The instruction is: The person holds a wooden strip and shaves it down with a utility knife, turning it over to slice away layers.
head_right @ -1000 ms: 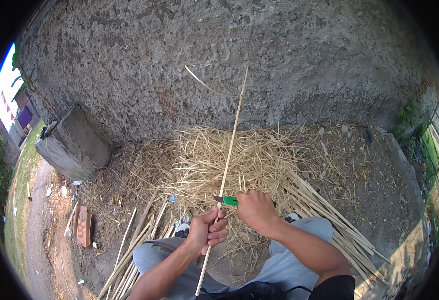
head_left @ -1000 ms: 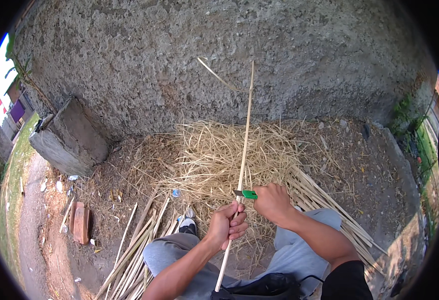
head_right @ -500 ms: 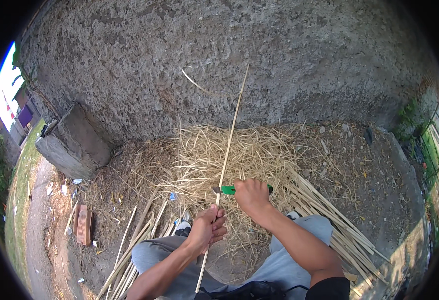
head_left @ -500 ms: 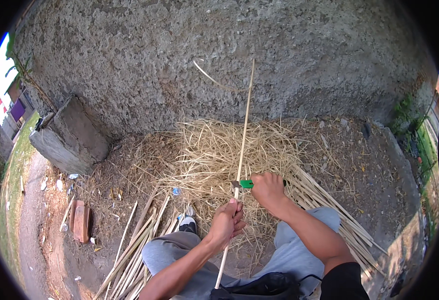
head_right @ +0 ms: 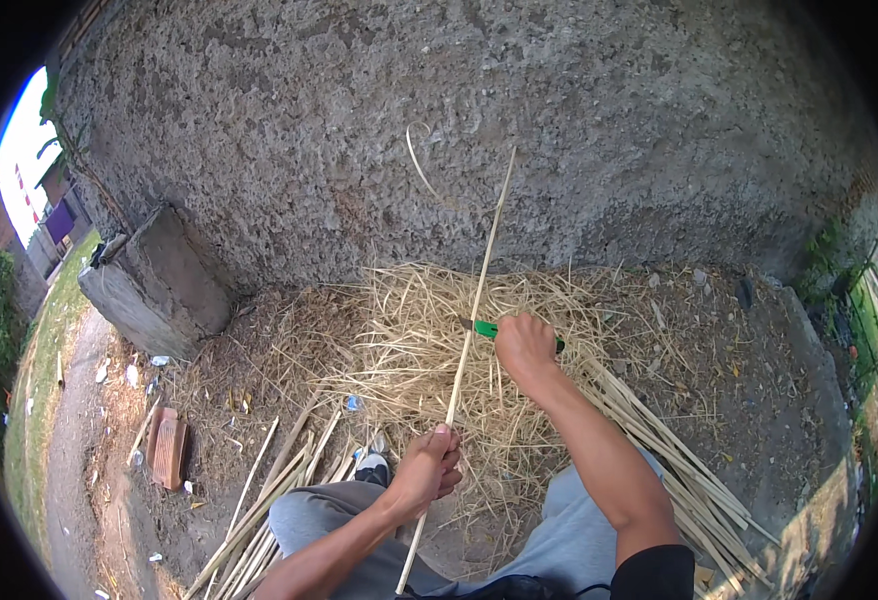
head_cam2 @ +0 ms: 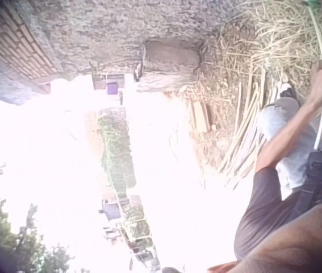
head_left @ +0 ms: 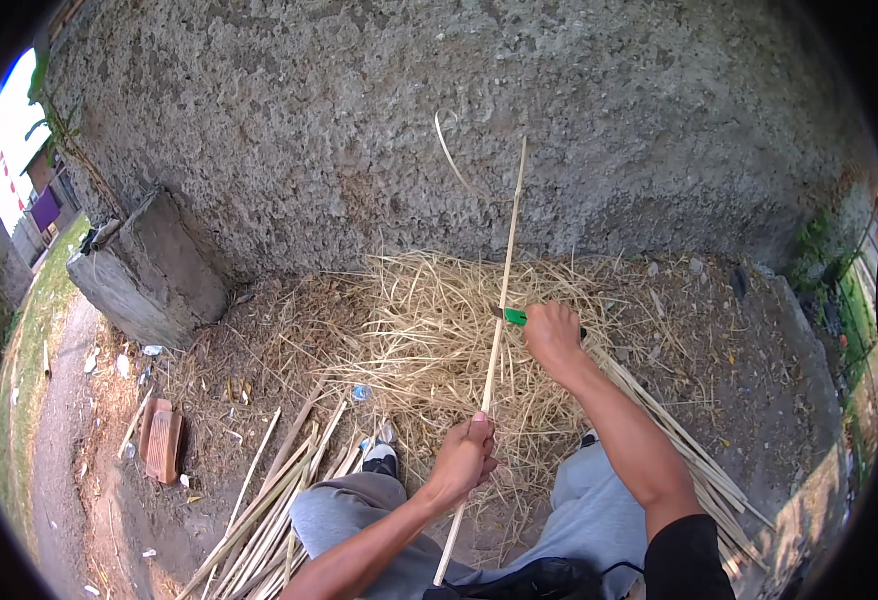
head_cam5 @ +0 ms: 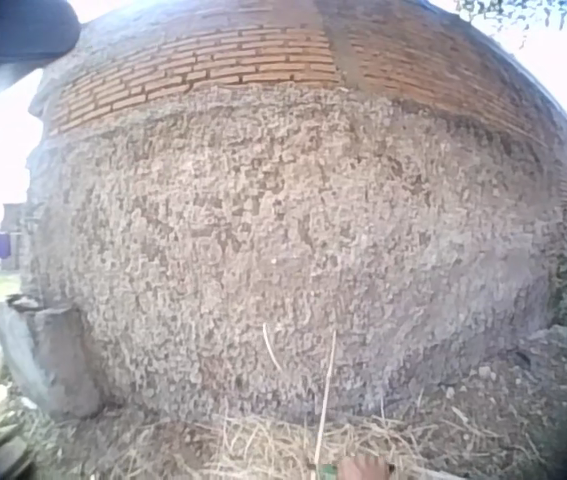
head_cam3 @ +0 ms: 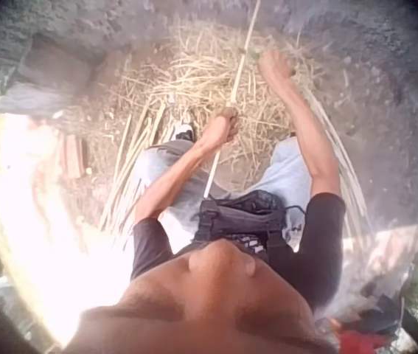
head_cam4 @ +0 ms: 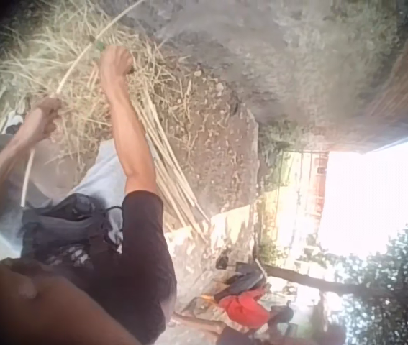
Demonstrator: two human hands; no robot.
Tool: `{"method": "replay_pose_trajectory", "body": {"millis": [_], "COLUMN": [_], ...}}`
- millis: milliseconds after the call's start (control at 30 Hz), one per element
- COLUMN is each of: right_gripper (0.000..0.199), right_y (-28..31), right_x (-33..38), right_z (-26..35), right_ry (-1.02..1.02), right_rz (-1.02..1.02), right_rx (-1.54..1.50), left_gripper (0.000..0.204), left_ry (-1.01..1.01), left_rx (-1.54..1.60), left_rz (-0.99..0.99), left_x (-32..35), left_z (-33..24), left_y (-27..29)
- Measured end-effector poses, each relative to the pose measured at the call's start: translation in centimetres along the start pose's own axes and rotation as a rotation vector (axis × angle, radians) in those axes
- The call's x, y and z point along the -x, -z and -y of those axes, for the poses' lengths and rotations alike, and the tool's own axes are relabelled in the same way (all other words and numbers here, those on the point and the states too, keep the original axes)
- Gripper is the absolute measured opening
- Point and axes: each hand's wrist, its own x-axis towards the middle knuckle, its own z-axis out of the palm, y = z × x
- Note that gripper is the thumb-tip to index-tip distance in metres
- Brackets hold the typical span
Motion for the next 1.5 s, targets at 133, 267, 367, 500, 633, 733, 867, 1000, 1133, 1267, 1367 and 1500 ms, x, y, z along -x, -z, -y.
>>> {"method": "replay_pose_trajectory", "body": {"millis": [133,267,367,500,633,733,867,1000,1133,1267,1367,1500], "right_gripper": [0.022,0.022,0.022,0.022,0.023,0.025,0.02,0.014,0.014,0.013,0.013,0.016], "right_y": [-0.7,-1.3,-0.7,-1.9,-2.2,-1.9,-2.4,-2.2,-2.5,-2.2,-3.4,-4.3], "right_x": [-2.6,-4.9,-7.8,-10.4,-13.1,-15.2,-18.3,-21.2,-22.5,-23.0,-21.2,-19.3], "right_z": [-0.3,-0.6,-2.1,-3.1,-3.2,-4.5,-6.1,-7.3,-7.9,-7.7,-9.9,-11.6], "right_ry": [0.03,-0.038,-0.098,-0.063,-0.124,-0.136,-0.197,-0.276,-0.307,-0.272,-0.194,-0.374], "right_rz": [-0.119,-0.189,-0.075,-0.145,-0.14,-0.136,-0.21,-0.229,-0.257,-0.184,-0.144,-0.026], "right_rx": [-0.01,0.003,-0.022,0.022,0.008,0.025,0.024,-0.002,-0.001,0.032,0.122,-0.447], "left_gripper": [0.035,0.037,0.038,0.037,0.036,0.037,0.037,0.038,0.04,0.04,0.039,0.038], "left_ry": [-0.022,-0.042,-0.098,-0.057,-0.045,-0.079,-0.194,-0.184,-0.186,-0.169,-0.08,-0.057], "left_rx": [-0.028,-0.043,-0.147,-0.188,-0.173,-0.174,-0.362,-0.428,-0.529,-0.526,-0.42,-0.483], "left_rz": [-0.027,-0.04,-0.047,-0.067,-0.085,-0.065,-0.058,-0.083,-0.097,-0.111,-0.058,-0.008], "left_x": [-0.1,-0.3,-0.7,-0.1,-0.1,-0.8,-1.7,-1.9,-1.8,-1.7,-1.8,-1.3], "left_z": [-0.4,-0.2,1.3,-0.6,-0.6,0.1,1.0,1.8,1.6,1.3,1.6,1.6], "left_y": [0.4,1.4,0.9,1.2,2.0,2.2,2.6,3.1,3.5,4.3,4.9,4.6]}}
